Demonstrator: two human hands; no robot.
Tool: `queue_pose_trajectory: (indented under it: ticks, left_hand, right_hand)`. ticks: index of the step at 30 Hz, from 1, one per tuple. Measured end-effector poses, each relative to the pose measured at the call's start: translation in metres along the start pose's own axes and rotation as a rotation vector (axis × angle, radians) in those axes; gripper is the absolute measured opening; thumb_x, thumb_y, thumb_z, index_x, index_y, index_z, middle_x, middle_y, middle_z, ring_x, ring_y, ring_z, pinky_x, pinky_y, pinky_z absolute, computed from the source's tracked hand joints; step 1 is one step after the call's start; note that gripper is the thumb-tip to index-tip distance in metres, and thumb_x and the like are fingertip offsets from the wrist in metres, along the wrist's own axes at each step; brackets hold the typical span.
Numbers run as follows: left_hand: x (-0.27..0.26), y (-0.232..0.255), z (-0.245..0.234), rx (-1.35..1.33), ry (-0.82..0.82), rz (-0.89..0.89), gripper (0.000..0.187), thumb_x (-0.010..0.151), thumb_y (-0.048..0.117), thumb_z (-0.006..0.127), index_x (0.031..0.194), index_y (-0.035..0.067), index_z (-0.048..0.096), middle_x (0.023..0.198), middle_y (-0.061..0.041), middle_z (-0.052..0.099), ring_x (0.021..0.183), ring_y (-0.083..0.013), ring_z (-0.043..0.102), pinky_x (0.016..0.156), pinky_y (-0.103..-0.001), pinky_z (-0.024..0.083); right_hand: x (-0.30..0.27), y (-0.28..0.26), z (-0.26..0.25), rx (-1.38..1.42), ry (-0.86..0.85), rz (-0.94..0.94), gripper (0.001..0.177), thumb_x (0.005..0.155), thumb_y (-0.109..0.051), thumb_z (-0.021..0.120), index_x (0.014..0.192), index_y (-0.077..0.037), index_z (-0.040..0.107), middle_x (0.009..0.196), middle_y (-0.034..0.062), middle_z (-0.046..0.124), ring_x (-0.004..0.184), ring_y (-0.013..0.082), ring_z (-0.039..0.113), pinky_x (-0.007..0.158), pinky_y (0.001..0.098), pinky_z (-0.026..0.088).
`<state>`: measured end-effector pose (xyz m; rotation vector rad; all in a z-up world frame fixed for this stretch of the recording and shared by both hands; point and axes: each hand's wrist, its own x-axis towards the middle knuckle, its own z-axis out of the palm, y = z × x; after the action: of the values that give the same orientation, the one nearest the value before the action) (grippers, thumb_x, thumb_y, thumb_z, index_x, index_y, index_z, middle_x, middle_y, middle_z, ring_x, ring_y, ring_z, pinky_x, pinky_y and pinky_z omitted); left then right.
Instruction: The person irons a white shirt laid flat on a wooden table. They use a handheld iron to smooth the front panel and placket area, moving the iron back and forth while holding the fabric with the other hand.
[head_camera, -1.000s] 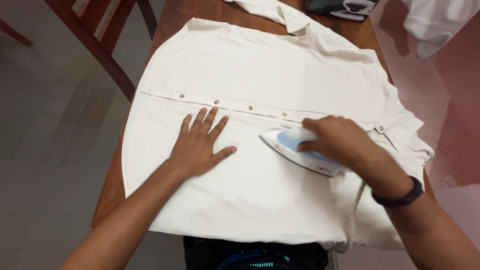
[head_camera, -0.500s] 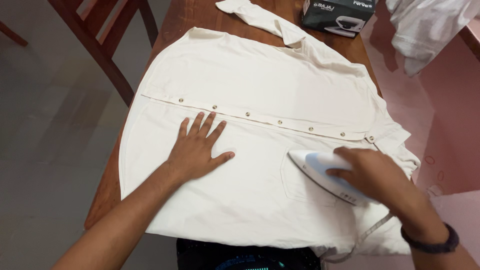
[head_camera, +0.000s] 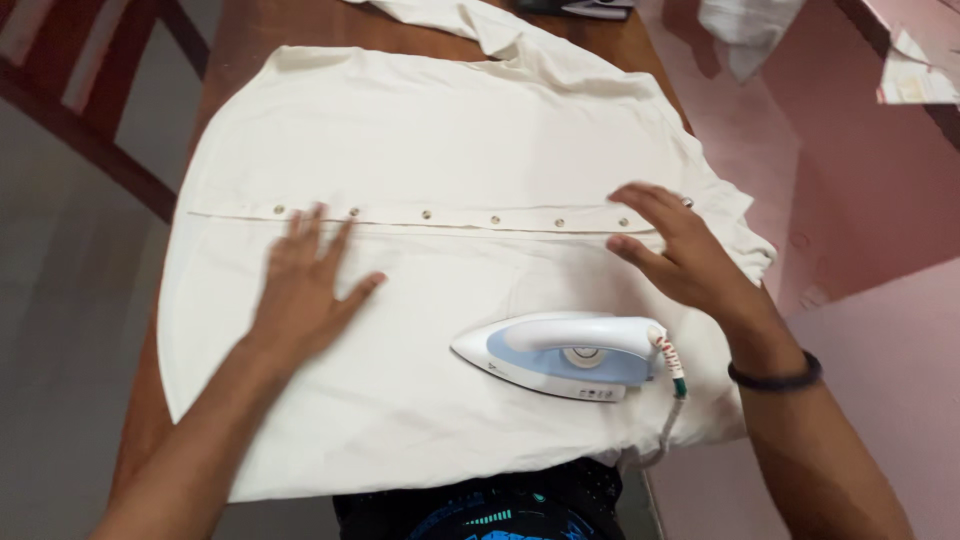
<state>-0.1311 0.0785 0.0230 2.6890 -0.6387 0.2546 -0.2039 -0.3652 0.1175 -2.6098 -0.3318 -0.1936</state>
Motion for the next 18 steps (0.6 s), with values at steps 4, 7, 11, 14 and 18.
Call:
queue_pose_trajectory:
  ticks: [4,7,11,14,18]
  left_hand:
    - [0.011,-0.038,-0.008,0.167,0.016,-0.037,0.087,0.097,0.071,0.039,0.158,0.01,0.034,0.165,-0.025,0.022,0.154,-0.0426,0.013,0.12,-0.058,0.01]
    - [0.011,-0.056,-0.007,0.196,-0.081,-0.07,0.091,0.096,0.074,0.035,0.159,0.008,0.033,0.165,-0.022,0.023,0.153,-0.0402,0.014,0.119,-0.059,0.01]
    - [0.011,-0.063,-0.008,0.167,-0.095,-0.069,0.093,0.096,0.075,0.034,0.159,0.007,0.033,0.167,-0.021,0.024,0.155,-0.0376,0.015,0.12,-0.058,0.01]
    - [0.024,-0.062,-0.01,0.162,-0.064,-0.069,0.093,0.096,0.075,0.035,0.159,0.006,0.034,0.167,-0.02,0.024,0.155,-0.0368,0.015,0.121,-0.058,0.01]
    - [0.03,-0.058,-0.011,0.185,-0.071,-0.111,0.093,0.095,0.077,0.035,0.158,0.007,0.033,0.166,-0.019,0.024,0.154,-0.0353,0.014,0.12,-0.057,0.009]
  right_hand:
    - [-0.002,0.092,0.032,-0.484,-0.089,0.084,0.09,0.091,-0.07,0.052,0.158,-0.012,0.034,0.165,0.0232,0.024,0.15,0.0453,0.017,0.115,0.0629,0.014]
    - [-0.011,0.127,0.037,-0.472,-0.165,0.249,0.092,0.089,-0.076,0.042,0.161,-0.021,0.028,0.169,0.0177,0.016,0.155,0.0401,0.011,0.118,0.0655,0.006]
    - [-0.013,0.131,0.04,-0.442,-0.148,0.252,0.09,0.089,-0.075,0.043,0.161,-0.022,0.031,0.169,0.0178,0.019,0.156,0.0394,0.012,0.119,0.0652,0.006]
    - [0.005,0.126,0.032,-0.436,-0.127,0.273,0.089,0.09,-0.076,0.041,0.16,-0.023,0.031,0.169,0.0165,0.019,0.156,0.0388,0.013,0.12,0.0638,0.006]
    - [0.013,0.124,0.032,-0.386,-0.094,0.301,0.087,0.09,-0.076,0.04,0.161,-0.025,0.032,0.17,0.0146,0.02,0.157,0.0371,0.013,0.122,0.0638,0.006]
